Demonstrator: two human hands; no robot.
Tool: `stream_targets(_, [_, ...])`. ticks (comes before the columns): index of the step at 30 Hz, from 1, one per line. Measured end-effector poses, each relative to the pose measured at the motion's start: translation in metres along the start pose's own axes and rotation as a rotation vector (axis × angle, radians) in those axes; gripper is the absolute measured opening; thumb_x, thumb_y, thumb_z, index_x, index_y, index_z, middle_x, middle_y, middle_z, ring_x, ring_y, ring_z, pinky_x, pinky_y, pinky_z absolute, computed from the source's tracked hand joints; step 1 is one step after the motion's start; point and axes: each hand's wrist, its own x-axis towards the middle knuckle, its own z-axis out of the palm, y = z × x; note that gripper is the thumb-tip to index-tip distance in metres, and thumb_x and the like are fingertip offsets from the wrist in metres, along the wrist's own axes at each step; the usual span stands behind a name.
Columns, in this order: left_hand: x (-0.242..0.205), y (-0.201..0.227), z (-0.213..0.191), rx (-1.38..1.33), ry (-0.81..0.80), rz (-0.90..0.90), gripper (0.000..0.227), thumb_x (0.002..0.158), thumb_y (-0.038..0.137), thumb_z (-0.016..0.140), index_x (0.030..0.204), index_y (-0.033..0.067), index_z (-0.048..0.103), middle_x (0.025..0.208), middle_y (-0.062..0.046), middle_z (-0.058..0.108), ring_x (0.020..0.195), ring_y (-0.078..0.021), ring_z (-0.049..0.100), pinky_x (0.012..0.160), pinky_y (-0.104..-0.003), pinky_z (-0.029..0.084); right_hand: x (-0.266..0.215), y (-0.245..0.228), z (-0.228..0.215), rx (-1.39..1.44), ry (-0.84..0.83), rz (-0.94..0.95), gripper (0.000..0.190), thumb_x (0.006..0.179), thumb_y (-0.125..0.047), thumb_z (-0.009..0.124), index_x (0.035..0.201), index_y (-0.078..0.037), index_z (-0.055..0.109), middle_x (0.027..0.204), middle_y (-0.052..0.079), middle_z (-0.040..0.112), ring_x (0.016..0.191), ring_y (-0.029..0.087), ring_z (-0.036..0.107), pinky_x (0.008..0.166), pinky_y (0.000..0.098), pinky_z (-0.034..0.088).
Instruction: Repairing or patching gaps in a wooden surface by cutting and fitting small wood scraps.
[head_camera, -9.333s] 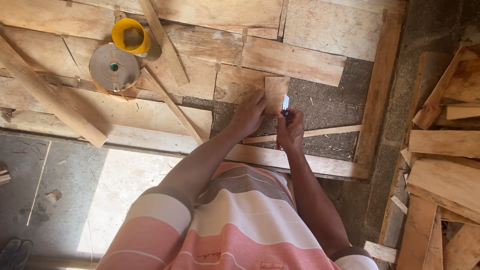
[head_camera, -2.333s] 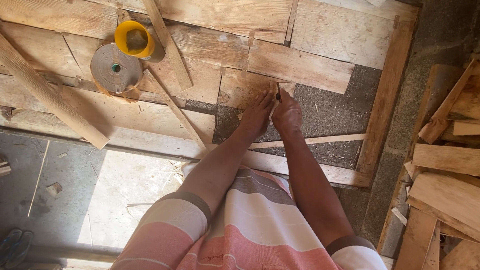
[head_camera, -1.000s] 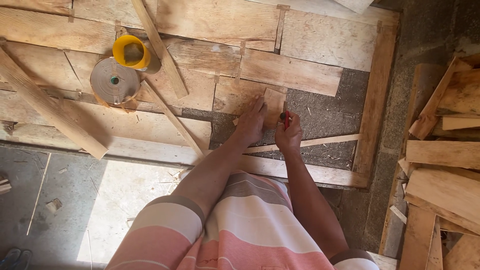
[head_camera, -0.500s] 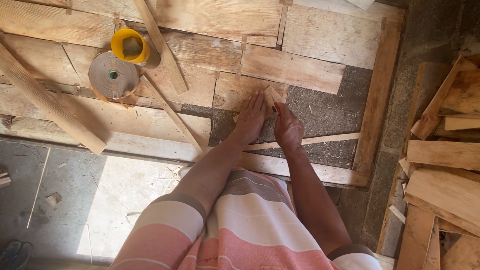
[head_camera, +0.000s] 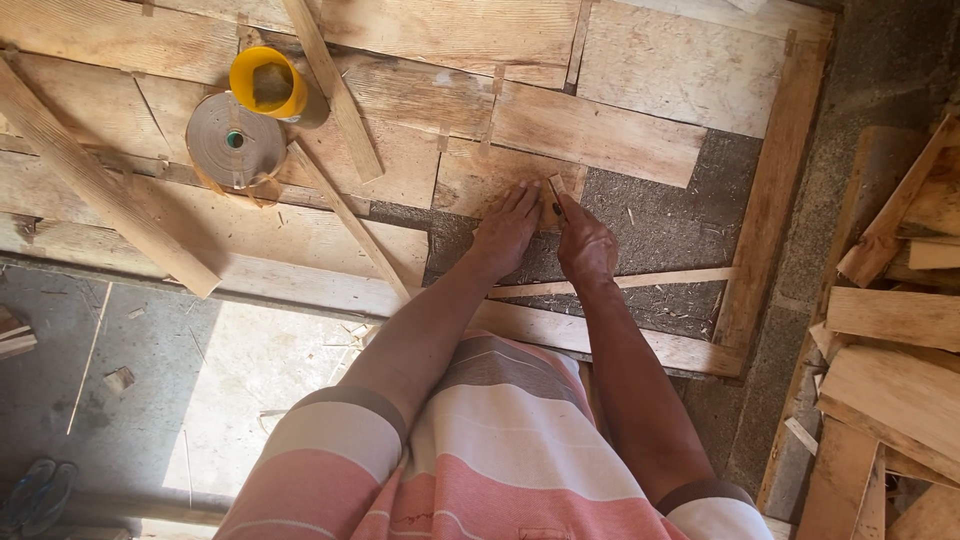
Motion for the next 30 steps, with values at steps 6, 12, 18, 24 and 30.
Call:
stream_targets(6, [-0.001,0.004,-0.008,0.009,-0.035,-0.017,0.075,0.082,0.005,0.069,0.152,0.0008,0.041,0.167,-0.017,0.024,0.156,-0.0330,0.021,0.127,-0.044,0.020,0.000,-0.003,-0.004,0.009,0.002,-0.013,0.035,0.106,-0.010,0.054,0.140,-0.015,0.061,0.114,0.017,0.076,0.081,0.029,0.077,0.064,0.0420,0.064])
stream_targets(12, [0.003,0.002,0.004,0.063,-0.057,0.003,0.070,0.089,0.009,0.064,0.153,-0.0022,0.038,0.167,-0.019,0.022,0.156,-0.0352,0.019,0.128,-0.045,0.018,0.000,-0.003,-0.003,-0.039,0.002,-0.036,0.040,0.101,-0.004,0.057,0.140,-0.013,0.061,0.114,0.016,0.076,0.085,0.028,0.077,0.064,0.0403,0.064])
stream_targets(18, [0.009,0.000,0.023,0.150,-0.036,0.015,0.065,0.096,0.012,0.054,0.156,-0.0052,0.033,0.167,-0.023,0.020,0.155,-0.0390,0.018,0.127,-0.050,0.019,0.011,-0.064,-0.077,-0.003,-0.404,0.281,0.055,0.100,0.002,0.052,0.150,-0.020,0.050,0.118,0.017,0.071,0.083,0.027,0.076,0.065,0.0393,0.065])
stream_targets(24, [0.005,0.000,0.027,0.129,0.020,0.022,0.065,0.095,0.010,0.054,0.155,-0.0075,0.034,0.167,-0.024,0.019,0.155,-0.0415,0.018,0.126,-0.052,0.019,0.012,-0.052,-0.072,-0.024,-0.361,0.250,0.052,0.101,-0.004,0.056,0.149,-0.022,0.055,0.115,0.019,0.074,0.088,0.027,0.074,0.075,0.0413,0.062])
stream_targets(30, [0.008,0.001,0.034,0.081,0.041,0.009,0.065,0.093,0.010,0.055,0.153,-0.0078,0.037,0.164,-0.024,0.024,0.154,-0.0417,0.021,0.126,-0.053,0.021,0.006,-0.066,-0.093,-0.097,-0.479,0.296,0.059,0.098,-0.001,0.055,0.151,-0.025,0.050,0.109,0.021,0.073,0.086,0.030,0.074,0.073,0.0431,0.062])
